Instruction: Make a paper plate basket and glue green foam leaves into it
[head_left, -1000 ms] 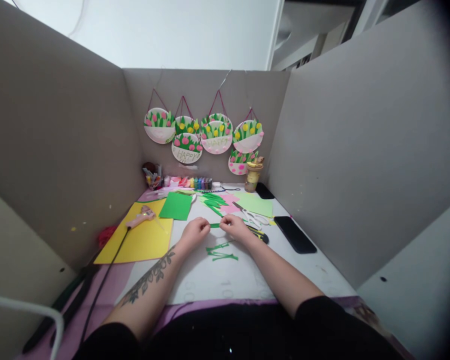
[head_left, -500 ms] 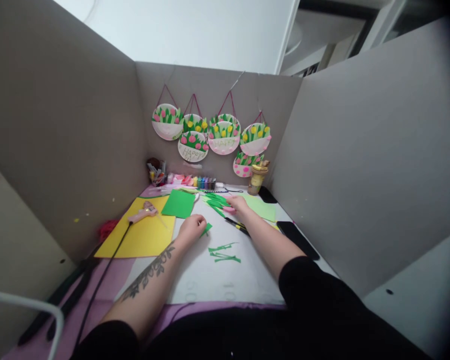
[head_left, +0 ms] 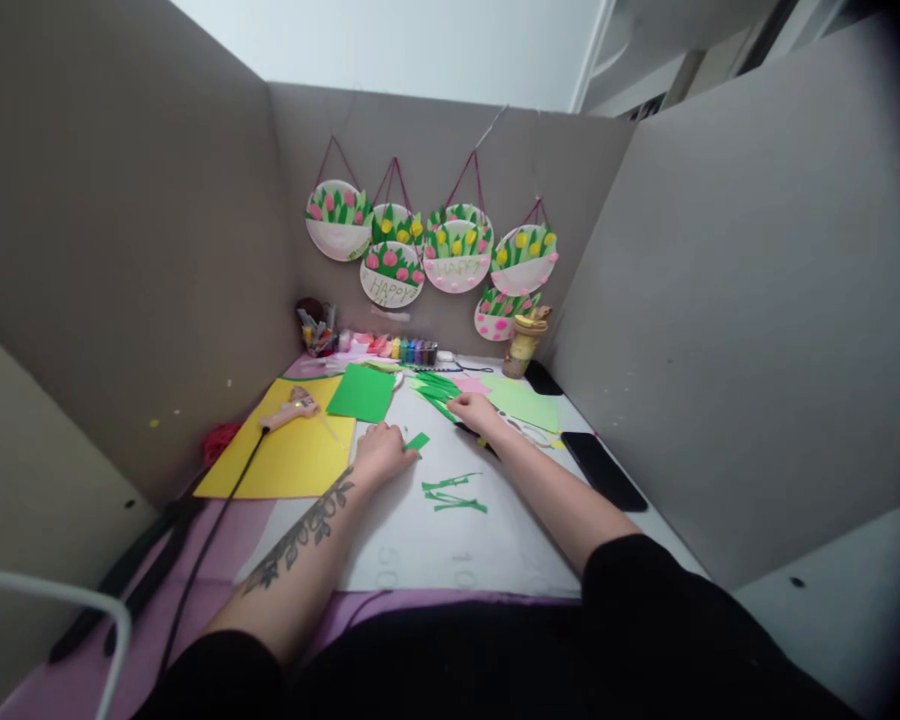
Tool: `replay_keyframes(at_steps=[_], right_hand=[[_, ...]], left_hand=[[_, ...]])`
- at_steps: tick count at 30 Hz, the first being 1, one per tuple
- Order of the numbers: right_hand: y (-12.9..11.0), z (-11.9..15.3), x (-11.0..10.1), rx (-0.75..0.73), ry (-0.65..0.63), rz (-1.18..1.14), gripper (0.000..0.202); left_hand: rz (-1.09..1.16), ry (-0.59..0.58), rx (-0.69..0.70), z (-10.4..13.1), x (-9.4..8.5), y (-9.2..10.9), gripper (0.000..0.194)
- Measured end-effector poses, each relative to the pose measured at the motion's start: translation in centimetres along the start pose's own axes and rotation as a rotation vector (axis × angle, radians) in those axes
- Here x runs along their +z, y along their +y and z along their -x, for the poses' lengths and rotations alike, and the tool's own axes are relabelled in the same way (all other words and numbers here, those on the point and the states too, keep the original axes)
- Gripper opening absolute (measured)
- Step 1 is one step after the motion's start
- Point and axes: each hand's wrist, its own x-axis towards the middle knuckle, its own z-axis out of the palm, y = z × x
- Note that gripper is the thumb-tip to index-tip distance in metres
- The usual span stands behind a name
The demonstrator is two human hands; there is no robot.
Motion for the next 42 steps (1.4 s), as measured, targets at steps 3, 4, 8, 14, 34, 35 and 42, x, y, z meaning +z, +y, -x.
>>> replay_keyframes(at_steps=[3, 4, 8, 14, 34, 35, 42], right_hand=[[0.9, 3.2, -0.6, -0.132, -0.035, 0.047, 0.018], [1.2, 4.0, -0.8, -0.157, -0.037, 0.059, 0.018], [1.4, 5.5, -1.0, -0.223, 0.025, 0.105, 0.018], [0.6, 5.9, 1.0, -0.258, -0.102, 0.085, 0.032], [1.8, 4.8, -2.6, -0.156, 0.167, -0.356, 0.033], [1.6, 4.8, -2.3, -0.165, 0.157, -0.357, 0.032], [1.4, 5.4, -0.7, -0.229, 0.043, -0.312, 0.027]], left_hand=[[-0.003, 0.017, -0.012, -0.1, 0.8, 0.1, 0.024], [0.003, 0.019, -0.009, -0.1, 1.0, 0.1, 0.021], [0.036, -0.010, 0.032, -0.4, 1.1, 0.0, 0.012], [0.085, -0.089, 0.100, -0.5, 0.5, 0.0, 0.015], [0.269, -0.244, 0.491, 0.2, 0.4, 0.7, 0.009], [0.272, -0.258, 0.533, 0.5, 0.3, 1.0, 0.009], [0.445, -0.486, 0.559, 1.9, -0.8, 2.3, 0.016]])
